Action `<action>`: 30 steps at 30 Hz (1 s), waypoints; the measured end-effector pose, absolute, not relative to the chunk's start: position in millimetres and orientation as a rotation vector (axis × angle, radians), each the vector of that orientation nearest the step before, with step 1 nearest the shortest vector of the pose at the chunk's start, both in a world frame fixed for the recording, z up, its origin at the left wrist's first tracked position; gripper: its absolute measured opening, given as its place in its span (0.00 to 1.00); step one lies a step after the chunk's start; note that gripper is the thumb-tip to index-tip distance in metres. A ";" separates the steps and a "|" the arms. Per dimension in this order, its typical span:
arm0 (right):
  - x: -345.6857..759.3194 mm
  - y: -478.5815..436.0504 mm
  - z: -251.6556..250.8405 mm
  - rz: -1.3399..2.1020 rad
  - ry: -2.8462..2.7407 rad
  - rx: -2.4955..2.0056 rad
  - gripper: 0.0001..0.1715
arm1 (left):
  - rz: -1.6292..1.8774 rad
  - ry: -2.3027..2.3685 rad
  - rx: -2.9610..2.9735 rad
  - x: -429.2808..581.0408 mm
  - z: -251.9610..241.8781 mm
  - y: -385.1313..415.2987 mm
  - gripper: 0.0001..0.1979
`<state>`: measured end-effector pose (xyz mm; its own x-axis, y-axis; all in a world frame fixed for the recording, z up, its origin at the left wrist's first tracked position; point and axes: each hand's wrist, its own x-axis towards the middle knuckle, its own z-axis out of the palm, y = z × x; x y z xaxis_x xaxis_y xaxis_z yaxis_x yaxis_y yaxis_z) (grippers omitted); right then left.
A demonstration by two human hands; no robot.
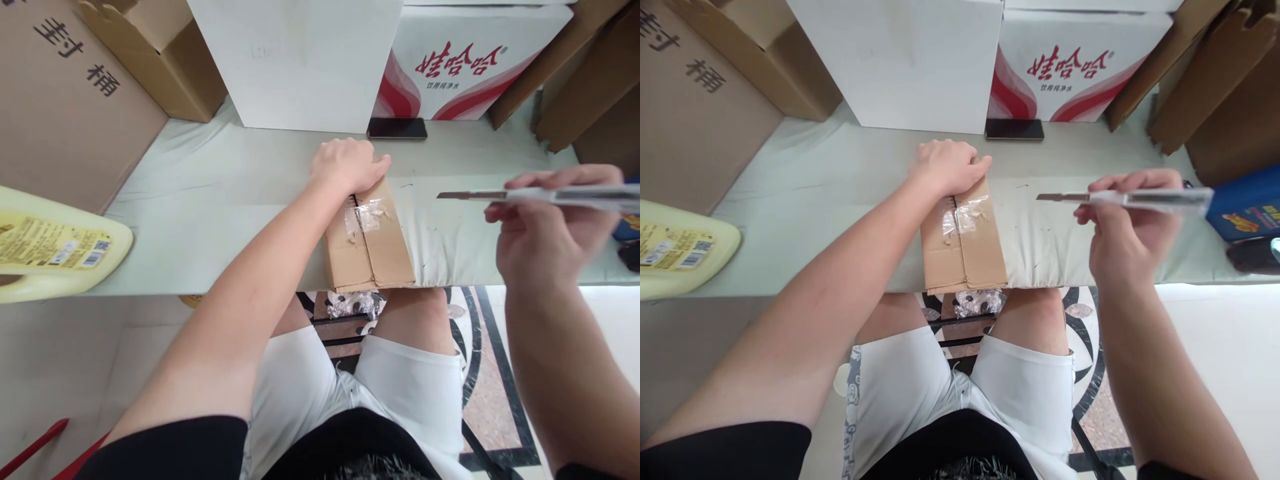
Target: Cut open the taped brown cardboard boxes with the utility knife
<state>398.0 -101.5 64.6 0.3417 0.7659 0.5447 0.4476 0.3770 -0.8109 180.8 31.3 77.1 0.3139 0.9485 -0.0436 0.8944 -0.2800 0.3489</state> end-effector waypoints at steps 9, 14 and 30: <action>293.7 -148.8 73.2 0.115 -1.756 -1.093 0.10 | 0.217 1.691 2.298 179.4 82.3 24.3 0.25; 287.6 -138.8 60.9 0.163 -1.784 -1.090 0.10 | 0.207 1.679 2.300 179.2 84.2 23.1 0.25; 288.5 -147.2 62.5 0.227 -1.704 -1.181 0.13 | 0.270 1.658 2.288 179.3 80.5 25.9 0.21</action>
